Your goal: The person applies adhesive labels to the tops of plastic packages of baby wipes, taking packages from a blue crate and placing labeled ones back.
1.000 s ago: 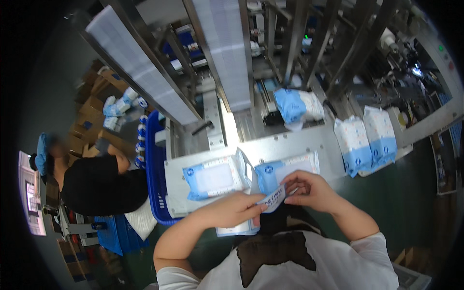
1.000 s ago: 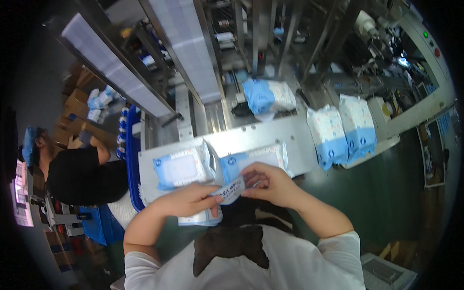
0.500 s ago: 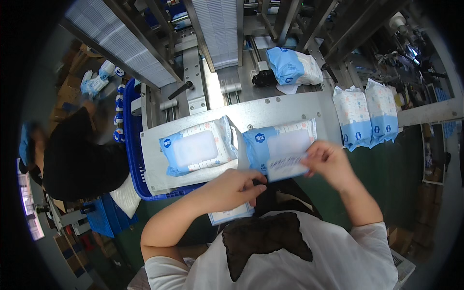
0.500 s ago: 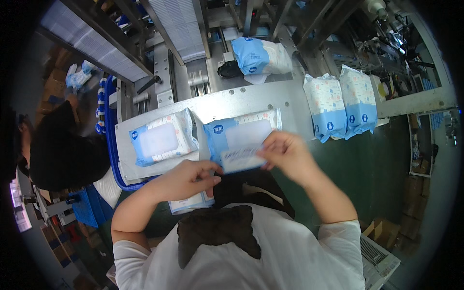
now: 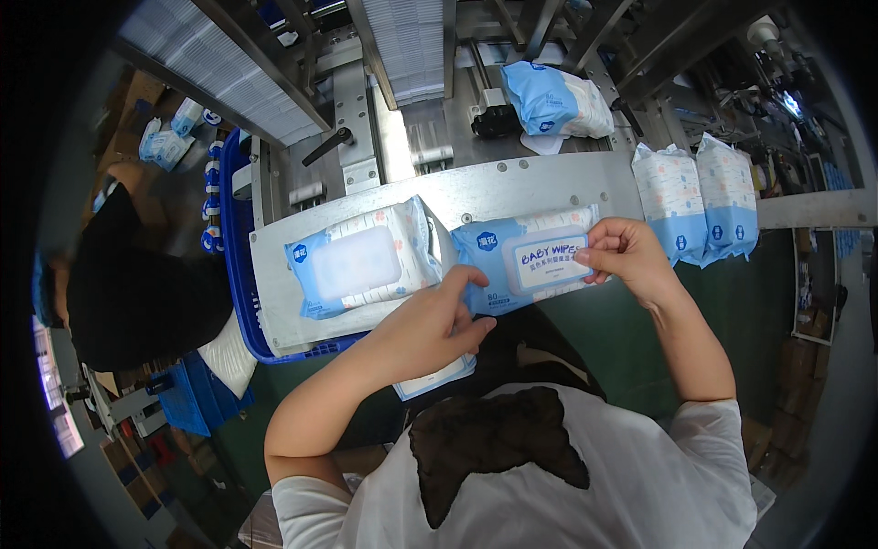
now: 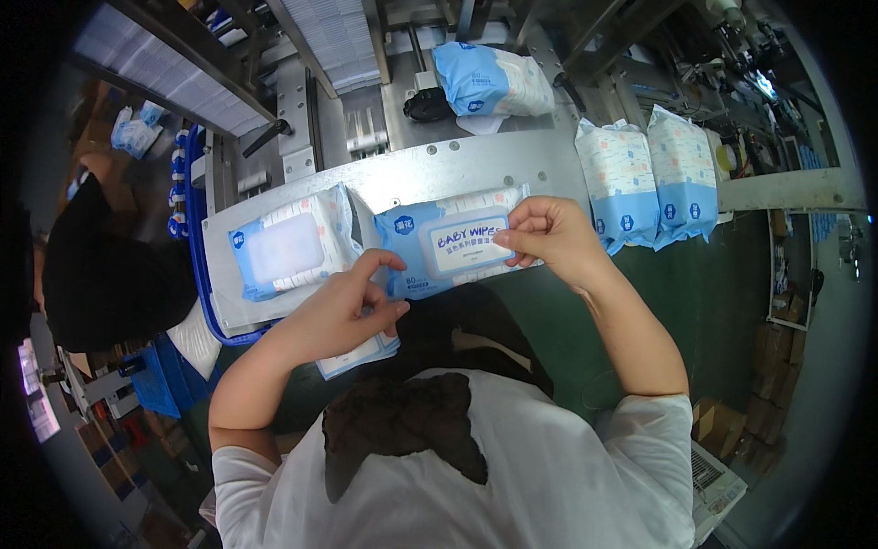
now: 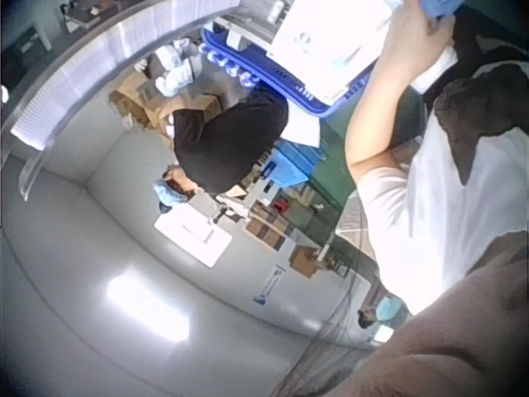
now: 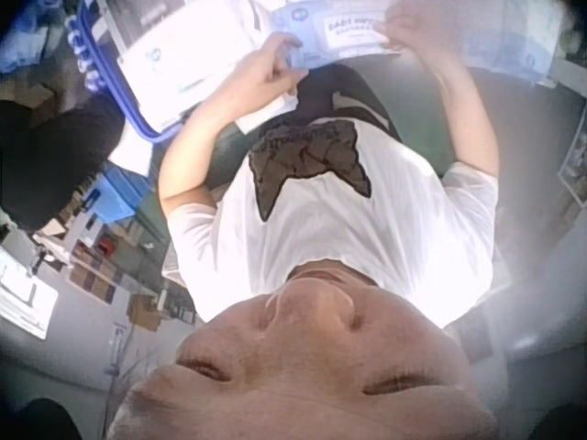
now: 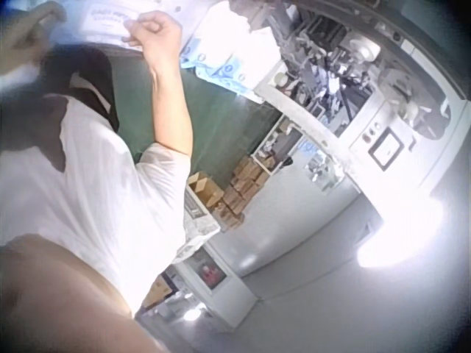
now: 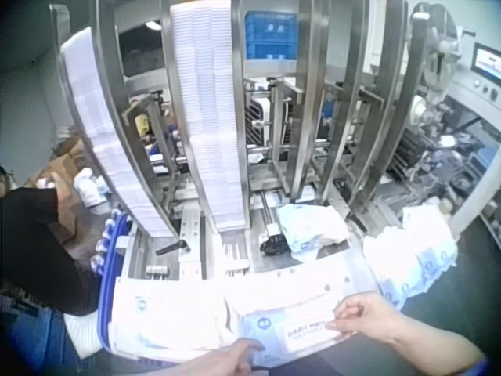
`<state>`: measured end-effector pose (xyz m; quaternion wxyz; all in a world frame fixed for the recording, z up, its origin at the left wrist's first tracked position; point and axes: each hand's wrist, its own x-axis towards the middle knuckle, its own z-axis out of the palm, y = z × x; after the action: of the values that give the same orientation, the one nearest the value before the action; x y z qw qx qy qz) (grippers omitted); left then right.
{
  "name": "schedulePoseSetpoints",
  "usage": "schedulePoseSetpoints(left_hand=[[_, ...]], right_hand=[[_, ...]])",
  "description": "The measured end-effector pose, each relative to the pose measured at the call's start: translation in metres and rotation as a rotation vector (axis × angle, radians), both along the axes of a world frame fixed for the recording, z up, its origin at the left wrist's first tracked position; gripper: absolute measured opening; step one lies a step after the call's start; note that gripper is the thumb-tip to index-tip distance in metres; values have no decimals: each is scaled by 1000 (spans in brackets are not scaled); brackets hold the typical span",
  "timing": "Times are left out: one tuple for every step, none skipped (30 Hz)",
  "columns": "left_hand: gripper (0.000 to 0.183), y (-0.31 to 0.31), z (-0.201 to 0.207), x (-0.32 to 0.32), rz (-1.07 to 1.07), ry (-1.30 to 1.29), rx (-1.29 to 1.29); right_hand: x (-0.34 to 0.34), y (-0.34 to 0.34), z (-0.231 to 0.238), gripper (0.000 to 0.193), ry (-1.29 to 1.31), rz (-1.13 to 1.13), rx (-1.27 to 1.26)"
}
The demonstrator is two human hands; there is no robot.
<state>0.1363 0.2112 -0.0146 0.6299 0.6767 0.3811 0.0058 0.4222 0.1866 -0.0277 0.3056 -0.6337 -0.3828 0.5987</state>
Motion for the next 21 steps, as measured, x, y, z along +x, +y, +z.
schedulePoseSetpoints(left_hand=[[39,0,0,0,-1,2,-1],[39,0,-1,0,-2,-2,7],[39,0,-2,1,-3,-5,14],[39,-1,-3,1,-4,-9,21],[39,0,-2,1,-8,-5,28],[39,0,-1,1,-12,-2,35],[39,0,0,2,-16,2,42],[39,0,0,2,-21,1,55],[39,0,0,3,-25,1,68],[39,0,0,3,-29,0,81],[39,0,0,3,-30,2,84],[39,0,0,4,-31,4,87],[39,1,0,4,-32,5,90],[40,1,0,4,-33,12,86],[40,1,1,5,-33,19,82],[40,1,2,5,-33,26,79],[40,2,2,5,-35,29,81],[40,2,2,5,-37,31,83],[40,2,2,6,-40,34,85],[40,2,1,6,-39,34,92],[40,2,1,6,-39,35,98]], right_hand=[[0,-1,-1,9,2,-1,4],[-1,-1,-1,9,2,-2,9],[-1,-1,-1,9,2,-3,14],[-1,-1,-1,9,-1,-3,14],[-1,-1,-1,9,-4,-3,15],[-2,-1,-1,8,-7,-4,15],[-2,-1,-1,8,-5,-4,15],[-2,-1,-1,8,-3,-4,17],[-2,-1,0,8,0,-4,19],[-2,-1,-1,8,-1,-5,17],[-2,-1,-1,8,-3,-5,16],[-1,-1,-2,8,-4,-6,15],[-1,-1,-2,8,-7,-7,18],[-1,-1,-2,8,-9,-8,20],[-1,-2,-3,8,-11,-9,21],[-1,-2,-3,8,-10,-8,22],[-1,-2,-3,8,-10,-9,23],[-2,-2,-3,8,-10,-11,24],[-2,-2,-3,8,-10,-10,27],[-2,-2,-2,8,-10,-9,31],[-3,-3,-2,8,-10,-8,35]])
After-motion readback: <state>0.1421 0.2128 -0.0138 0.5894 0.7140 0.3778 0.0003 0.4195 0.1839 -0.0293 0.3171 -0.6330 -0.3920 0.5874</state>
